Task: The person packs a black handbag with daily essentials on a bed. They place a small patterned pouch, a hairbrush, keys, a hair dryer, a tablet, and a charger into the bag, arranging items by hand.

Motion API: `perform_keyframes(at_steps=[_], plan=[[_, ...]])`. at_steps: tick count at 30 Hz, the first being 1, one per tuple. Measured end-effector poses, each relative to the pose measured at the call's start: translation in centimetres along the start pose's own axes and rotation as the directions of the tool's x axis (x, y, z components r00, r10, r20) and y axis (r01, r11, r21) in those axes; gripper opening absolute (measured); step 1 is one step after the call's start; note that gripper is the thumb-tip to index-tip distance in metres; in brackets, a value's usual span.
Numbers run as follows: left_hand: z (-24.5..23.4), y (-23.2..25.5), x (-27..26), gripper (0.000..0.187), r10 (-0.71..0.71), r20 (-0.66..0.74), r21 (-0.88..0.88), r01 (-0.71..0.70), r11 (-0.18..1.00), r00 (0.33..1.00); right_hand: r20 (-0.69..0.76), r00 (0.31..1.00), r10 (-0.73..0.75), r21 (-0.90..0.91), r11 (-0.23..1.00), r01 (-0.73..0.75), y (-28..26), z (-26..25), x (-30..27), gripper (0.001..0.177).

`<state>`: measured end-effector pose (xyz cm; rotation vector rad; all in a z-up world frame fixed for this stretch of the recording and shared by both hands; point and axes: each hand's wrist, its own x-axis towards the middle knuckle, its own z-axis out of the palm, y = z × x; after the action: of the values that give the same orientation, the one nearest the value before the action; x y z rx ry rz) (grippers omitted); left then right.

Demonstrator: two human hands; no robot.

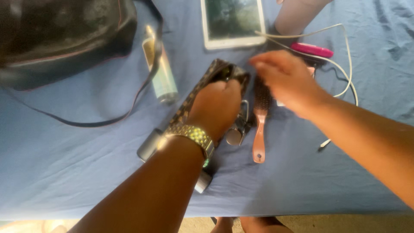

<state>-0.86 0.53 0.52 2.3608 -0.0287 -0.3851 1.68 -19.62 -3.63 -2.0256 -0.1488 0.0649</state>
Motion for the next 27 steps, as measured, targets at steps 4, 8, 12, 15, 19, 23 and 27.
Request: perform_keyframes(at_steps=[4,8,12,15,19,23,27], plan=[[-1.2,2.3,-0.8,0.044,-0.174,0.064,-0.068,0.178,0.982,0.983,-0.121,0.975,0.189,-0.108,0.973,-0.202,2.7,-4.1,0.2,0.026],[-2.5,4.0,-2.3,0.036,-0.019,-0.024,0.112,0.021,0.993,1.000,-0.102,0.970,0.221,-0.589,0.772,-0.238,5.1,-6.7,2.4,0.025],[-3.9,4.5,-4.5,0.029,-0.078,0.006,0.245,0.074,0.967,0.997,-0.016,0.997,0.080,-0.786,0.615,-0.062,7.2,-5.5,2.7,0.018],[-4.8,4.0,-6.8,0.028,-0.120,0.024,0.308,0.107,0.945,0.993,-0.038,0.993,0.114,-0.797,0.596,-0.099,7.7,-4.4,2.0,0.016],[-4.4,3.5,-8.8,0.031,-0.086,-0.005,0.365,0.082,0.927,0.996,-0.042,0.975,0.220,-0.788,0.593,-0.168,5.3,-4.6,1.6,0.028],[-3.6,2.4,-8.8,0.033,-0.065,-0.025,0.313,0.070,0.947,0.998,-0.002,0.996,-0.085,-0.103,0.991,0.084,-1.1,-3.3,1.3,0.045],[-2.1,0.9,-8.1,0.043,0.038,-0.307,-0.058,-0.058,0.997,0.951,0.224,0.906,-0.359,0.464,0.857,0.224,-7.1,0.1,-0.1,0.024]])
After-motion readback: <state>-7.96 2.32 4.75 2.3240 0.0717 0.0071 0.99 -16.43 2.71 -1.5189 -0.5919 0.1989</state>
